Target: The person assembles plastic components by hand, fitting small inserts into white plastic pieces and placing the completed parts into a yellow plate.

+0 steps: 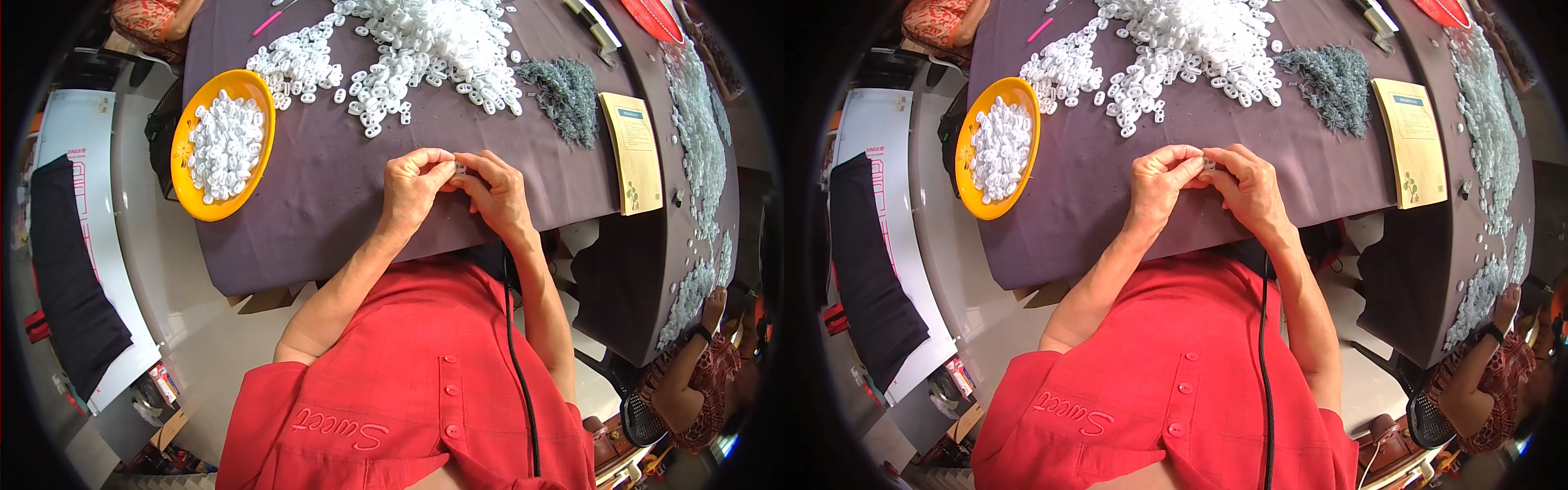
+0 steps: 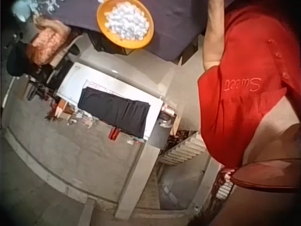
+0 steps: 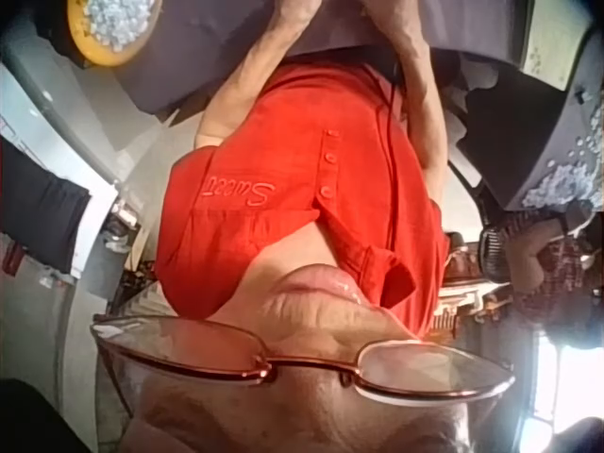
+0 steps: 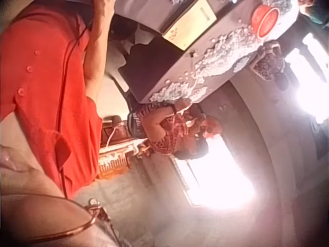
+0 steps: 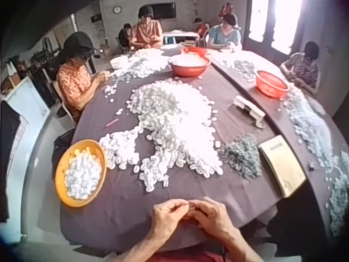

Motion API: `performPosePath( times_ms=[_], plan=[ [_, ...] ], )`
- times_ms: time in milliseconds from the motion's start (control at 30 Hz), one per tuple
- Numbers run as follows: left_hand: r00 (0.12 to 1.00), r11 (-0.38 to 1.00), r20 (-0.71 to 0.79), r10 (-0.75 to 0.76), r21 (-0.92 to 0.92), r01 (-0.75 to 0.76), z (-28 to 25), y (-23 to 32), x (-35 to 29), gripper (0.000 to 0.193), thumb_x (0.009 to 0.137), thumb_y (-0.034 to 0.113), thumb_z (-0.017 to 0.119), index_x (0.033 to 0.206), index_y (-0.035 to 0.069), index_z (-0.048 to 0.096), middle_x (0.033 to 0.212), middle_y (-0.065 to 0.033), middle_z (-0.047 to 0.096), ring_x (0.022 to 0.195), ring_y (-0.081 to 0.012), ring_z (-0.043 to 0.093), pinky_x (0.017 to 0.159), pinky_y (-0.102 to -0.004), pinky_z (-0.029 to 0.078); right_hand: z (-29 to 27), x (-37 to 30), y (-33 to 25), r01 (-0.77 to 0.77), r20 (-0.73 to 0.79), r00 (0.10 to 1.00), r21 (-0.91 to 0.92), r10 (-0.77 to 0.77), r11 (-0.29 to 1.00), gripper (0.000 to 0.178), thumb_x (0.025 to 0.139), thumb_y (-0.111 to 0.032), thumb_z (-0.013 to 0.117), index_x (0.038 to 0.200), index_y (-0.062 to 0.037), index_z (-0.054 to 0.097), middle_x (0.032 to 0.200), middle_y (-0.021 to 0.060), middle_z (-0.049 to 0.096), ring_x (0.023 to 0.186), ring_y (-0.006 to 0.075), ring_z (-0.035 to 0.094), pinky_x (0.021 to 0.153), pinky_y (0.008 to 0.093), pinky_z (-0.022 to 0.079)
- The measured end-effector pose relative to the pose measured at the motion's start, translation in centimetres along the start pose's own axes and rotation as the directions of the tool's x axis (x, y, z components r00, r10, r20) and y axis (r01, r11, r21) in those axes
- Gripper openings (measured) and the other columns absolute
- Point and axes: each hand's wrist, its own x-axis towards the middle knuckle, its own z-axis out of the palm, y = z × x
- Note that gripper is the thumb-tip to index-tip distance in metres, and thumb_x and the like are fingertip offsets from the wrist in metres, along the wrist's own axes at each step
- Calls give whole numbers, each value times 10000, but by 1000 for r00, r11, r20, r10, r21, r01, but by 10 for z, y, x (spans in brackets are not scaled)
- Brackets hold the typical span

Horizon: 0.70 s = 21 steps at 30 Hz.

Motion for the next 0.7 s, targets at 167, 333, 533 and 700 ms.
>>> performPosePath(
  times_ms=[167, 333, 533, 700],
  plan=[
    [1000, 1000, -20, 14, 5, -14, 2, 2, -1, 96, 840, 34, 591, 885, -38, 636, 765, -72, 648, 646, -106, 623, 610, -217, 527, 4, 1, 9, 138, -60, 988, -59, -142, 989, 253, 786, 14, 583, 1037, 21, 606, 879, 49, 598, 538, 89, 555, 448, 205, 436],
    [998, 1000, -50, -28, -11, 27, 6, 6, 1, 92, 833, 24, 594, 883, -41, 636, 760, -75, 647, 644, -114, 627, 608, -226, 536, 3, 1, 11, 135, -43, 989, -106, -140, 985, 249, 790, 13, 572, 1037, 24, 600, 893, 68, 601, 520, 103, 549, 447, 221, 436],
    [996, 995, -61, -68, -75, 63, 9, 7, 2, 88, 826, 11, 595, 880, -47, 635, 761, -86, 645, 643, -130, 632, 612, -241, 552, 3, -1, 8, 91, -66, 993, -96, -98, 991, 246, 784, 25, 569, 1027, 21, 601, 879, 76, 603, 494, 109, 540, 444, 228, 434],
    [996, 995, -61, -65, -82, 60, 9, 5, 3, 85, 825, 4, 591, 876, -48, 634, 764, -90, 644, 641, -131, 631, 612, -244, 556, 4, -1, 8, 97, -76, 992, -96, -105, 991, 229, 787, 3, 569, 1013, 16, 602, 865, 90, 600, 489, 133, 547, 454, 247, 445]
  ],
)
